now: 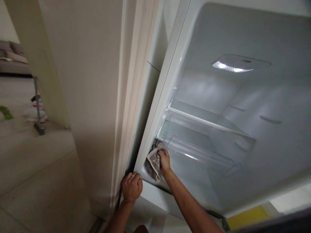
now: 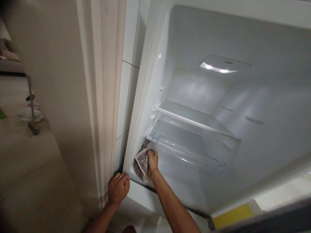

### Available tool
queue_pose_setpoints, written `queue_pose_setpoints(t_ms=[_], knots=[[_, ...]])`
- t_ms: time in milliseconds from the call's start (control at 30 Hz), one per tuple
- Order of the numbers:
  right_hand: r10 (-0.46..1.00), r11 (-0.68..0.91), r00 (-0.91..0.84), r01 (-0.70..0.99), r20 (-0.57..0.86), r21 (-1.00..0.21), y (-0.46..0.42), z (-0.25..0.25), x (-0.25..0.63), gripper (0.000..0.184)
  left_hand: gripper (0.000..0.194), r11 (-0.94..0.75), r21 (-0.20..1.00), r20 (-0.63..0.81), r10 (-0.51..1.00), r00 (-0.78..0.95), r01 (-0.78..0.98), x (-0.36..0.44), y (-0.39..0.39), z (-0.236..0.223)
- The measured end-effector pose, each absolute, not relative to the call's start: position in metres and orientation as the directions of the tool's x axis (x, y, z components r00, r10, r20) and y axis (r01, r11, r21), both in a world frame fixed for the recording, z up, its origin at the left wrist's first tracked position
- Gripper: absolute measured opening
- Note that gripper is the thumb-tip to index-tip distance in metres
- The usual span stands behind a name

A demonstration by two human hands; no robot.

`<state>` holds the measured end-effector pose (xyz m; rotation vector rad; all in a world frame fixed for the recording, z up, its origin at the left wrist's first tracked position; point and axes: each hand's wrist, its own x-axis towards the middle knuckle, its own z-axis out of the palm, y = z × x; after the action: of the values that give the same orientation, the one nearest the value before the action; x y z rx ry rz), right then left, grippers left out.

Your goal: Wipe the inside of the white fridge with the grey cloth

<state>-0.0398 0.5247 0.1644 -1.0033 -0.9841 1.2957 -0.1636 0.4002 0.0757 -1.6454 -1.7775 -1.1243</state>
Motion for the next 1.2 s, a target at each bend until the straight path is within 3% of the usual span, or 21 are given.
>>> queue_pose_setpoints(t_ms=[133,267,367,467,567,667,767,900,1033,1133,1200], knots=[[0.999,-0.036,-0.043,-0.195,-0.028,-0.980,0.494,0.168,-0.021,0.047,0.025,-0.050,0.259,0.796,0.577,-0.184,0.965,-0.164,0.402,0.072],[0.996,0.002,0.085,-0.084,-0.005,-0.996,0.481,0.178,0.013,0.055,0.026,-0.049,0.262,0.798,0.573,-0.187,0.964,-0.164,0.403,0.069],[0.985,-0.063,0.155,-0.086,-0.076,-0.994,0.459,0.189,0.039,0.057,0.026,-0.054,0.259,0.801,0.569,-0.183,0.964,-0.164,0.403,0.070],[0.984,-0.139,0.095,-0.106,-0.149,-0.985,0.422,0.204,0.061,0.057,0.028,-0.055,0.252,0.806,0.565,-0.178,0.966,-0.164,0.403,0.070],[0.987,-0.153,0.015,-0.156,-0.157,-0.976,0.380,0.224,0.080,0.055,0.028,-0.055,0.246,0.804,0.570,-0.172,0.968,-0.165,0.403,0.071],[0.990,-0.113,0.063,-0.207,-0.128,-0.972,0.347,0.258,0.098,0.062,0.028,-0.050,0.248,0.794,0.582,-0.174,0.967,-0.166,0.402,0.070],[0.980,0.017,0.198,-0.230,-0.030,-0.973,0.324,0.306,0.108,0.071,0.027,-0.038,0.257,0.784,0.592,-0.185,0.966,-0.166,0.402,0.070],[0.922,0.228,0.337,-0.079,0.189,-0.971,0.315,0.365,0.107,0.072,0.027,-0.014,0.251,0.782,0.592,-0.194,0.968,-0.164,0.401,0.072],[0.905,0.224,0.371,0.001,0.208,-0.975,0.332,0.391,0.111,0.075,0.027,0.001,0.240,0.793,0.576,-0.197,0.971,-0.163,0.400,0.076],[0.812,0.269,0.432,0.321,0.393,-0.908,0.352,0.397,0.126,0.078,0.028,-0.004,0.230,0.804,0.565,-0.187,0.973,-0.164,0.400,0.078],[0.721,0.342,0.309,0.619,0.620,-0.707,0.366,0.402,0.136,0.077,0.028,-0.008,0.221,0.806,0.564,-0.178,0.975,-0.164,0.400,0.079]])
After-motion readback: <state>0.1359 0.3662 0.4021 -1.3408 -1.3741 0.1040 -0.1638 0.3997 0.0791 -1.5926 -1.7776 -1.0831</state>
